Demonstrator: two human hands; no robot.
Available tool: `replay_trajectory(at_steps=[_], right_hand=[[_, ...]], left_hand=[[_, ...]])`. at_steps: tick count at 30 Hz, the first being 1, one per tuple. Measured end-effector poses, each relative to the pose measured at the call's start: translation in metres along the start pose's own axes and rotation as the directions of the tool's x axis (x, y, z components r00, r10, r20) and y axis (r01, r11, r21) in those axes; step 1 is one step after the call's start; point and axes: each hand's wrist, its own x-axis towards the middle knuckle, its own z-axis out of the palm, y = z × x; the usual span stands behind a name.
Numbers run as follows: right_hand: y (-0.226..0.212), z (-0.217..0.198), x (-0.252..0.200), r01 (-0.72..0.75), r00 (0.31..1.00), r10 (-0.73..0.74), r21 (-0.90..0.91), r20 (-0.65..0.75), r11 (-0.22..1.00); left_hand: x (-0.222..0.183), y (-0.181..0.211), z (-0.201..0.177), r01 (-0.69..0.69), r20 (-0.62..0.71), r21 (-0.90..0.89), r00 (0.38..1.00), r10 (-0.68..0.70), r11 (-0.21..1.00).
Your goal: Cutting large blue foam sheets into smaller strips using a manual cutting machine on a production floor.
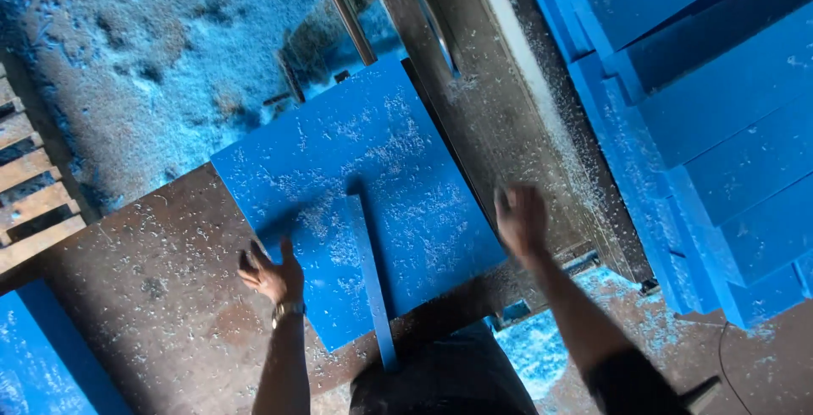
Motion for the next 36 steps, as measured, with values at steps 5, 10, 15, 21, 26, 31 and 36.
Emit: replay_trajectory(at_steps=[5, 10, 15, 21, 26, 31, 36], right_hand=[[0.004, -0.004, 0.152, -0.175, 0.925, 0.317, 0.507, -0.208, 0.844], [0.008, 0.04, 0.145, -0.19, 0.955, 0.267, 0.421, -0.131, 0.887], [0.031, -0.019, -0.034, -0.103, 0.933, 0.233, 0.418, -0.274, 0.903], [0.013, -0.044, -0.32, -0.723, 0.69, 0.697, 0.127, 0.194, 0.68], [-0.021, -0.052, -0.348, -0.696, 0.458, 0.441, 0.002, 0.772, 0.718], [-0.087, -0.032, -0.28, -0.88, 0.325, 0.149, 0.241, 0.934, 0.409], [-0.079, -0.019, -0.282, -0.964, 0.241, 0.282, 0.197, 0.928, 0.176]], left_hand=[[-0.084, -0.07, -0.022, -0.045, 0.141, -0.057, 0.989, 0.053, 0.997], [-0.11, -0.078, -0.025, -0.009, 0.166, -0.052, 0.986, 0.017, 0.999], [-0.09, -0.088, -0.024, -0.044, 0.187, -0.047, 0.981, 0.052, 0.998], [-0.059, -0.082, -0.032, -0.003, 0.208, -0.026, 0.978, 0.008, 1.0], [-0.042, -0.094, -0.024, -0.193, 0.17, 0.043, 0.968, 0.183, 0.98], [-0.053, -0.079, -0.015, -0.163, 0.14, -0.008, 0.977, 0.163, 0.987], [-0.068, -0.055, 0.004, -0.191, 0.158, 0.019, 0.97, 0.186, 0.981]])
